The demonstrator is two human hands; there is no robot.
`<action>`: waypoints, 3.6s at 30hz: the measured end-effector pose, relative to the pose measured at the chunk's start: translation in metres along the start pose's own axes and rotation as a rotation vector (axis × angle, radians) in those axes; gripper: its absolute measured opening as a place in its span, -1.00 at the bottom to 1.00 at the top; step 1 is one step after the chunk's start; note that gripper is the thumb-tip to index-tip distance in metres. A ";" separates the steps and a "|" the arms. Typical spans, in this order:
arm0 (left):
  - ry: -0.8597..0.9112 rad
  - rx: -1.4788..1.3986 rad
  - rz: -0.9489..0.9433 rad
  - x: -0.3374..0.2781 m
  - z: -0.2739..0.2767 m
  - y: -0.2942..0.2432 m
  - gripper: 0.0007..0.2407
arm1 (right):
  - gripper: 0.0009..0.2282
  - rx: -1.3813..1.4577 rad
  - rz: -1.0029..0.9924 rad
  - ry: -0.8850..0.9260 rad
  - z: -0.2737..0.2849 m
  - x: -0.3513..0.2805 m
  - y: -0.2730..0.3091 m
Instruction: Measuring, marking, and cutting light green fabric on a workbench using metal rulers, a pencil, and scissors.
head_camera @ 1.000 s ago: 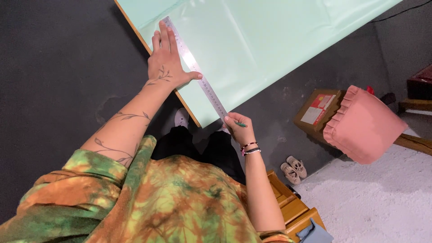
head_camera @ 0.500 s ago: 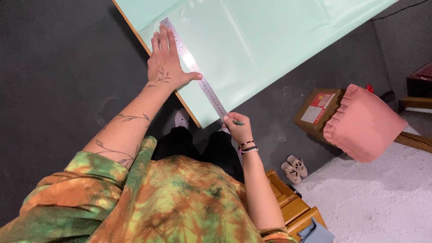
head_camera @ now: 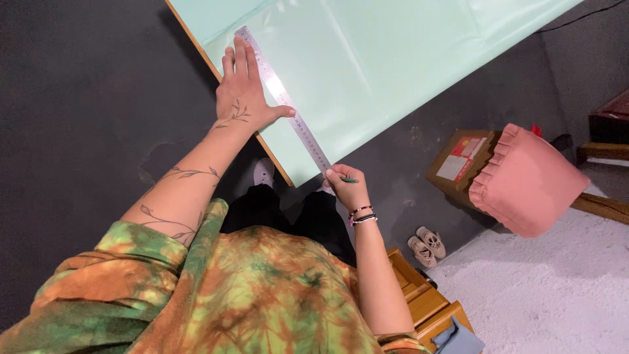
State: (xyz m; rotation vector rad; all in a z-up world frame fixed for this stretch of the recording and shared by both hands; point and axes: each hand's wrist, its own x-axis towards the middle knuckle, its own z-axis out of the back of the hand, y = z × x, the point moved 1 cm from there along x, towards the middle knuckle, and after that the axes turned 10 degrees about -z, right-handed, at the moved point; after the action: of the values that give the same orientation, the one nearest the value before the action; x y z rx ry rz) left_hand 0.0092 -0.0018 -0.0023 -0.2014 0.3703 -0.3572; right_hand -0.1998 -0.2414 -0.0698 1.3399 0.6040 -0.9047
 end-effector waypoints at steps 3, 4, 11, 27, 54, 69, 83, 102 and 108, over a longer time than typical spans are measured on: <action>0.034 0.094 0.005 0.000 0.000 0.000 0.29 | -0.74 -0.634 -0.012 -0.185 -0.002 -0.048 0.052; 0.028 0.093 0.015 0.002 -0.002 0.002 0.29 | -0.74 -0.641 -0.002 -0.180 -0.001 -0.056 0.065; -0.018 0.032 -0.022 0.004 -0.013 0.004 0.34 | -0.71 -0.663 0.655 -0.325 -0.021 -0.077 0.181; -0.131 0.220 0.077 0.021 -0.032 -0.007 0.41 | -0.98 -0.098 0.790 0.164 -0.168 0.120 0.289; -0.123 0.331 0.097 0.021 -0.029 -0.015 0.42 | -0.97 -0.264 0.788 0.003 -0.170 0.079 0.290; -0.177 0.333 0.019 0.015 -0.031 -0.006 0.45 | -0.88 0.480 0.732 -0.325 -0.043 0.060 0.216; 0.130 0.247 -0.011 0.009 0.000 -0.001 0.34 | -0.85 0.036 0.386 -0.580 0.023 -0.071 -0.027; -0.090 -0.113 0.048 0.000 -0.003 0.001 0.48 | -0.74 -0.344 0.360 -0.390 0.007 -0.056 -0.018; -0.119 -0.110 0.075 -0.003 0.012 -0.027 0.39 | -0.69 -0.161 0.352 -0.689 0.086 -0.066 -0.005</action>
State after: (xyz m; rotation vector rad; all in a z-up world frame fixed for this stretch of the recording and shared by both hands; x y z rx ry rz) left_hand 0.0030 -0.0245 0.0163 -0.3140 0.2791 -0.2501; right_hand -0.2509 -0.3123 -0.0047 0.8680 -0.0915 -0.9278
